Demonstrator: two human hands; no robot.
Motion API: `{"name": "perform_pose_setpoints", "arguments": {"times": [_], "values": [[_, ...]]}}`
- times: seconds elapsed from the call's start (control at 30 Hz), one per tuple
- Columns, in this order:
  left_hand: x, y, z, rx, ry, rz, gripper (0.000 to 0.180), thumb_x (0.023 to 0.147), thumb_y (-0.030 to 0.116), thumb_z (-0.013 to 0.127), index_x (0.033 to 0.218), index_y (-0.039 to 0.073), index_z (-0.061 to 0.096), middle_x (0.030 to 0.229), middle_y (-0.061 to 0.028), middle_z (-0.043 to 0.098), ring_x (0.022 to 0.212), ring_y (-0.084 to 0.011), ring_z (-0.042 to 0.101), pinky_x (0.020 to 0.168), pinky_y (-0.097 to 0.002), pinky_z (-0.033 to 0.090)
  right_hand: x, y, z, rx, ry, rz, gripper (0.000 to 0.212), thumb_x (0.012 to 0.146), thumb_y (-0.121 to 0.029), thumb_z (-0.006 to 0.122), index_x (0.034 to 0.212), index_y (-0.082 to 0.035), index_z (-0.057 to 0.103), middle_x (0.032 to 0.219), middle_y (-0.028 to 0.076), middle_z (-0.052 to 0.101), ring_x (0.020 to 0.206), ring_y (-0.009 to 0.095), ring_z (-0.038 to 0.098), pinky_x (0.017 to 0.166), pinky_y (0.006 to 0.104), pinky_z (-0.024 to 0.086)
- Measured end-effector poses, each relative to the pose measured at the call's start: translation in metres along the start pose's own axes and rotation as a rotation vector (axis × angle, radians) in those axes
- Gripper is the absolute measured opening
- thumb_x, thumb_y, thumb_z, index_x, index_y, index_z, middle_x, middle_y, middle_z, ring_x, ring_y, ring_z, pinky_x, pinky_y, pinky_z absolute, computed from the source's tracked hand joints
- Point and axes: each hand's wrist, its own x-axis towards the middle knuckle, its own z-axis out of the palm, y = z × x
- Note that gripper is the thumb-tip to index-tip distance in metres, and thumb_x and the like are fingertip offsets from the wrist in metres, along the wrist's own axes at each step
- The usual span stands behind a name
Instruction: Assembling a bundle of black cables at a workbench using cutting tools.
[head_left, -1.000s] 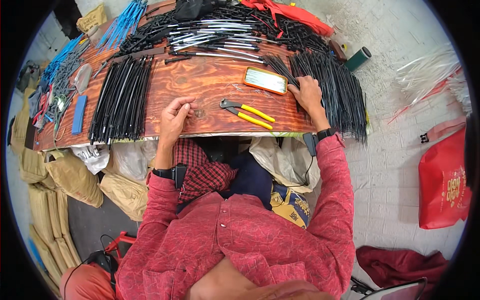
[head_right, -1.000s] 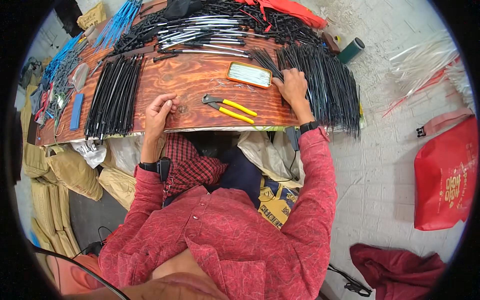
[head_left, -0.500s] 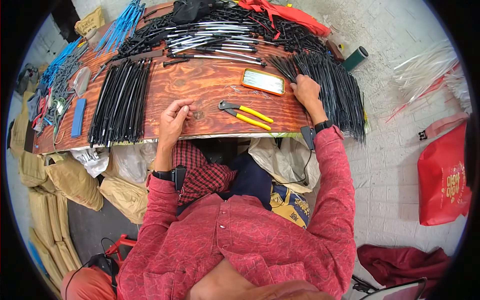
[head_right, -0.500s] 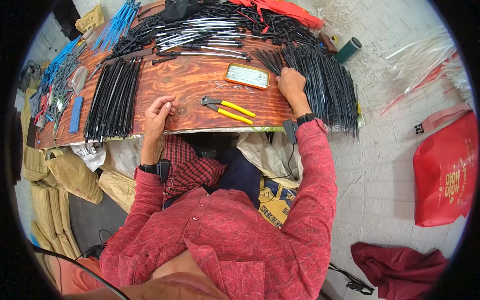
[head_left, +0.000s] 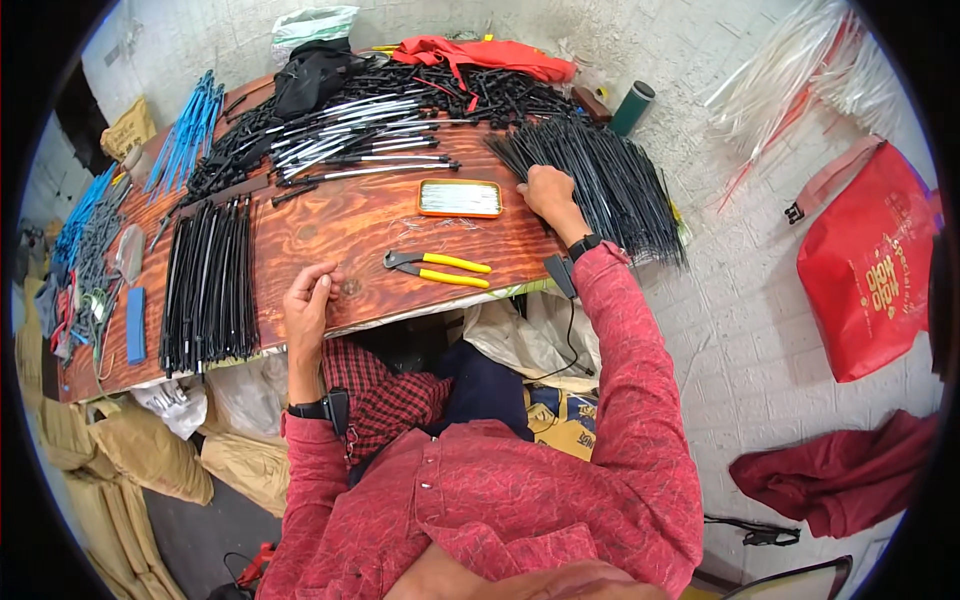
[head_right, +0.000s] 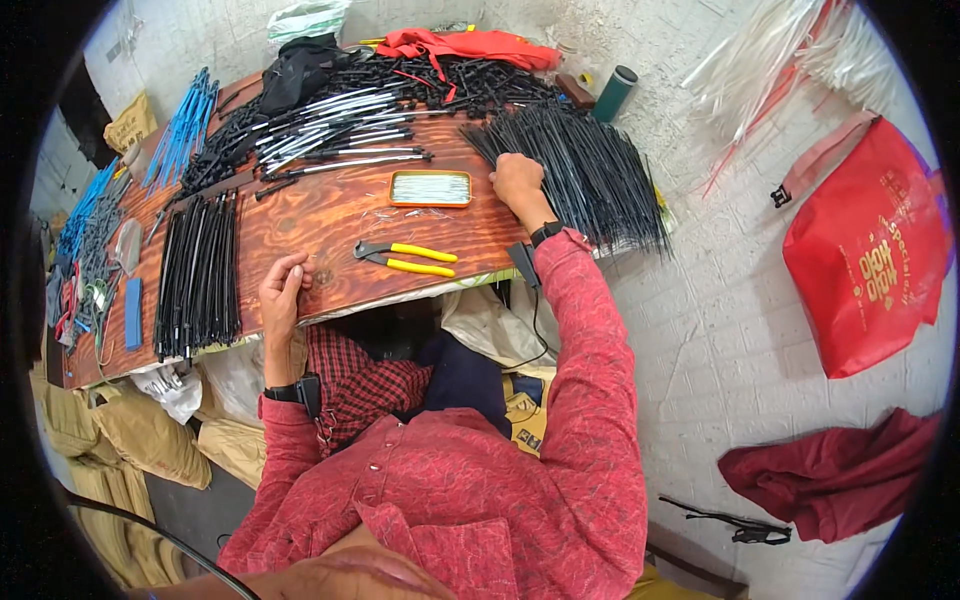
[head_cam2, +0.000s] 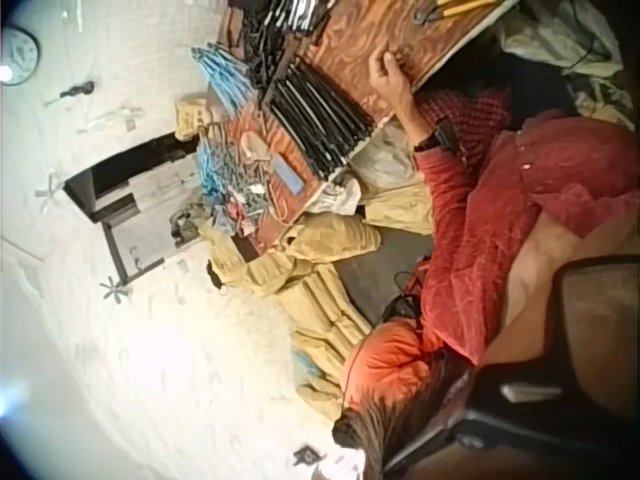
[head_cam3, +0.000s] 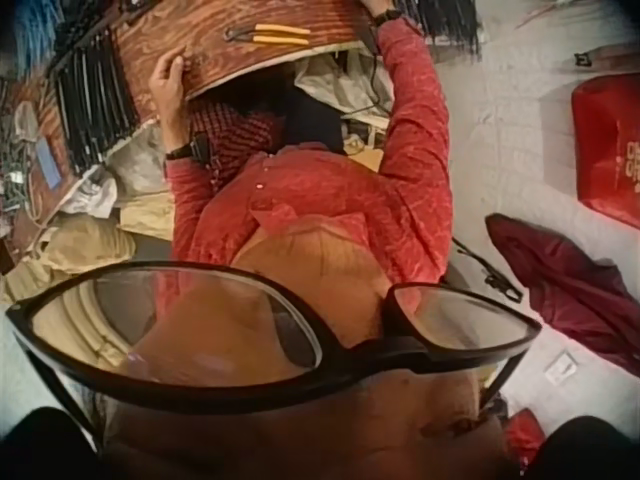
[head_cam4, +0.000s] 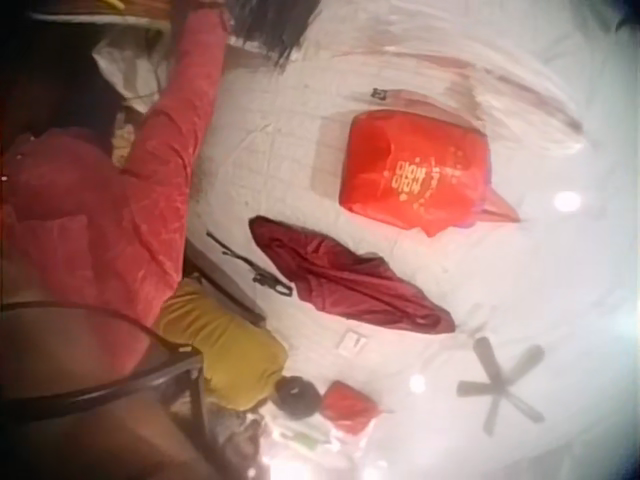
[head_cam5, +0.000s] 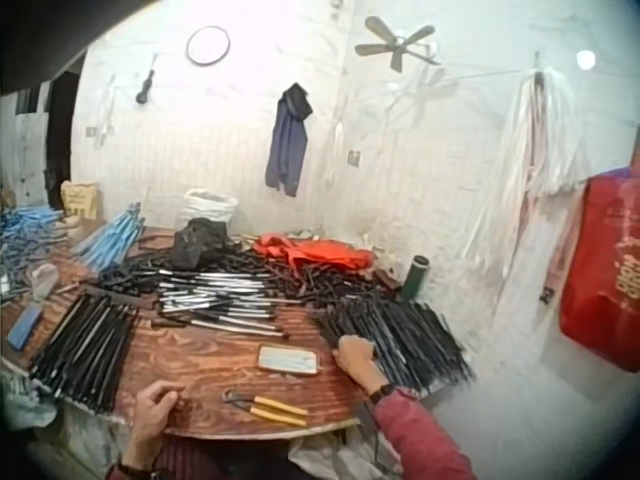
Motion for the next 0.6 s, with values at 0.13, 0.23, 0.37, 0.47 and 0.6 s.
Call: {"name": "perform_pose_setpoints", "arguments": {"times": [0.13, 0.23, 0.37, 0.47, 0.6], "values": [[0.001, -0.003, 0.001, -0.015, -0.003, 0.004, 0.024, 0.102, 0.011, 0.057, 0.121, 0.0, 0.067, 0.1, -0.0038, 0.071, 0.084, -0.0067, 0.058, 0.078, -0.0219, 0.048, -0.003, -0.002, 0.004, -0.022, -0.006, 0.014, 0.027, 0.084, -0.028, 0.072, 0.093, -0.003, 0.074, 0.097, 0.022, 0.073, 0.094, 0.04, 0.071, 0.081, 0.0495, 0.057], [-0.001, -0.001, -0.001, 0.006, -0.001, -0.003, 0.024, 0.102, 0.011, 0.057, 0.122, 0.0, 0.067, 0.1, -0.004, 0.071, 0.084, -0.0064, 0.059, 0.078, -0.0214, 0.048, -0.003, -0.006, 0.003, -0.01, -0.012, -0.047, 0.024, 0.083, -0.025, 0.068, 0.092, -0.002, 0.073, 0.1, 0.023, 0.072, 0.093, 0.04, 0.071, 0.082, 0.0504, 0.057], [0.001, -0.005, -0.002, -0.006, -0.014, 0.0, 0.024, 0.103, 0.01, 0.057, 0.122, 0.0, 0.066, 0.101, -0.0038, 0.071, 0.084, -0.0059, 0.06, 0.078, -0.0211, 0.048, -0.003, -0.005, -0.009, 0.111, -0.109, 0.008, 0.027, 0.084, -0.026, 0.066, 0.092, -0.001, 0.072, 0.099, 0.021, 0.073, 0.089, 0.037, 0.072, 0.079, 0.0468, 0.055], [0.002, -0.006, -0.003, -0.034, -0.02, -0.025, 0.024, 0.103, 0.01, 0.057, 0.122, 0.0, 0.066, 0.102, -0.0038, 0.071, 0.085, -0.006, 0.06, 0.078, -0.0213, 0.048, 0.005, 0.01, -0.011, 0.353, -0.212, 0.075, 0.026, 0.084, -0.025, 0.064, 0.09, -0.001, 0.071, 0.089, 0.016, 0.074, 0.084, 0.031, 0.072, 0.078, 0.0418, 0.055], [0.003, -0.006, -0.003, -0.044, -0.021, -0.03, 0.024, 0.103, 0.01, 0.057, 0.122, 0.0, 0.066, 0.102, -0.004, 0.071, 0.085, -0.006, 0.06, 0.079, -0.0213, 0.049, 0.012, 0.029, -0.009, 0.751, -0.237, 0.12, 0.028, 0.089, -0.026, 0.064, 0.099, -0.001, 0.067, 0.08, 0.007, 0.074, 0.075, 0.019, 0.07, 0.074, 0.0366, 0.053]]}}
